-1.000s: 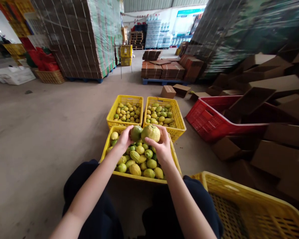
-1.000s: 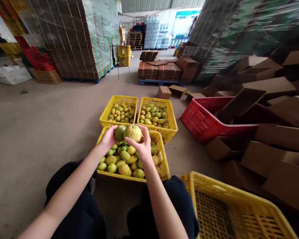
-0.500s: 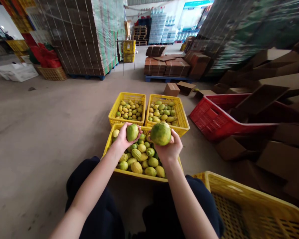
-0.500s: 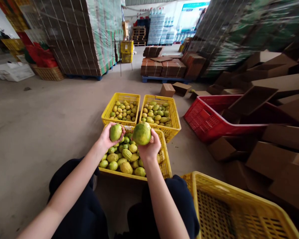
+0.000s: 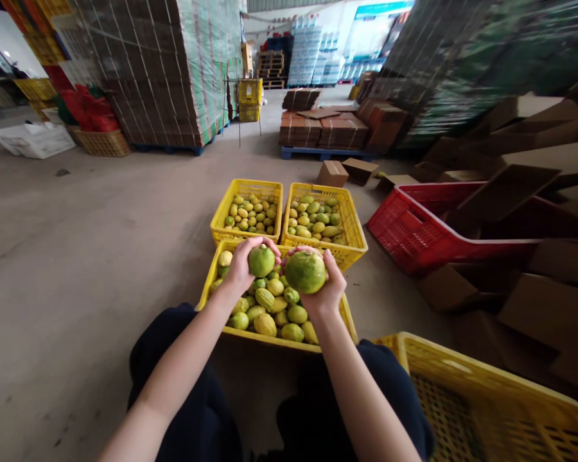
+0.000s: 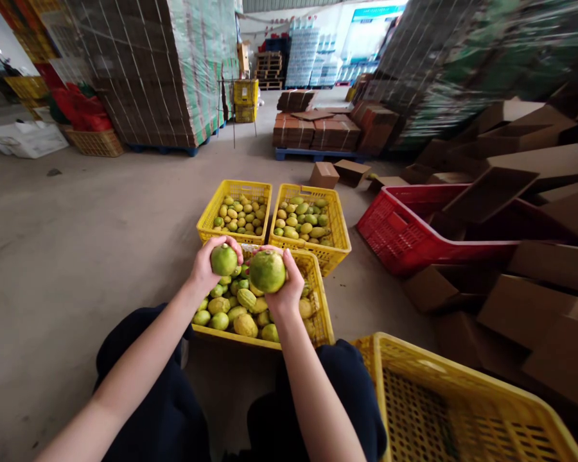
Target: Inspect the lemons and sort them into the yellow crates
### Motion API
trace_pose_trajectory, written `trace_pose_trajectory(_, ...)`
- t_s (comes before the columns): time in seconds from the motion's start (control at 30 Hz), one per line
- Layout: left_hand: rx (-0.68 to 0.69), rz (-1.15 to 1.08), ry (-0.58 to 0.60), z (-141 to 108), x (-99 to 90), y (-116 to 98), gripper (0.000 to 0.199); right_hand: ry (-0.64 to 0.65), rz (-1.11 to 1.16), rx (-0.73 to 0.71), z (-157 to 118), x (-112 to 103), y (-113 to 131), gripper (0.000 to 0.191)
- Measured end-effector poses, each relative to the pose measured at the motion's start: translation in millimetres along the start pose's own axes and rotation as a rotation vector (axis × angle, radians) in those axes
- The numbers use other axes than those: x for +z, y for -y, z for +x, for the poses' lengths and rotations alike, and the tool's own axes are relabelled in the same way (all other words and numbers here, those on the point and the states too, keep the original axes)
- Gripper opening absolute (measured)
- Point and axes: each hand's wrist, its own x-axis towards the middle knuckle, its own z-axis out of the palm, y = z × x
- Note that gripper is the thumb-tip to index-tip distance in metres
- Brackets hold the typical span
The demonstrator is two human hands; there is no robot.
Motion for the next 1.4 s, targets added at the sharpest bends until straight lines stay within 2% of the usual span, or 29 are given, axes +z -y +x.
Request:
trace_pose_trajectory(0.1,0.204,0.09,-0.009,-7,2.1,2,0.025,0.034,0.0,-0.112,-4,3,-3,0.035)
trace_pose_trajectory(0.23,0.304,0.234,0.047,-13,1.3,5,0.026,0.059,-0.158,-0.287,-8,4,-5,0.026)
trace_pose_trajectory(0.33,0.359,0.244,0.054,-14,0.5,7,0.026,0.042,-0.231,-0.347,-10,4,-5,0.025)
trace_pose_trajectory(0.63,0.354,0.231,0.007,-16,1.1,6,0.023,0.098,-0.247,-0.36,-11,4,-4,0.028)
trace_pose_trajectory(0.87,0.249,0.171,-0.029,-17,-3.3,7,0.019,0.076,-0.274,-0.328,-13,4,-3,0.028)
trace_pose_trajectory(1.07,0.338,0.2,0.008,-16,4.2,6,0.022,0.08,-0.223,-0.28,-13,7,-2,0.027)
trace_pose_trajectory(1.17,0.241,0.135,-0.124,-11,9.6,3,0.021,-0.03,-0.131,-0.126,-8,10,-2,0.029)
trace_pose_trajectory(1.27,-0.047,-0.122,-0.327,-1,6.4,-1,0.023,-0.146,0.01,0.056,-1,7,-2,0.031)
trace_pose_trajectory(1.33,-0.235,-0.314,-0.42,5,-0.5,-4,0.023,-0.158,0.09,0.134,4,2,-1,0.031)
trace_pose_trajectory(1.4,-0.335,-0.421,-0.472,8,-7.8,-6,0.021,-0.14,0.145,0.206,9,-5,0,0.028)
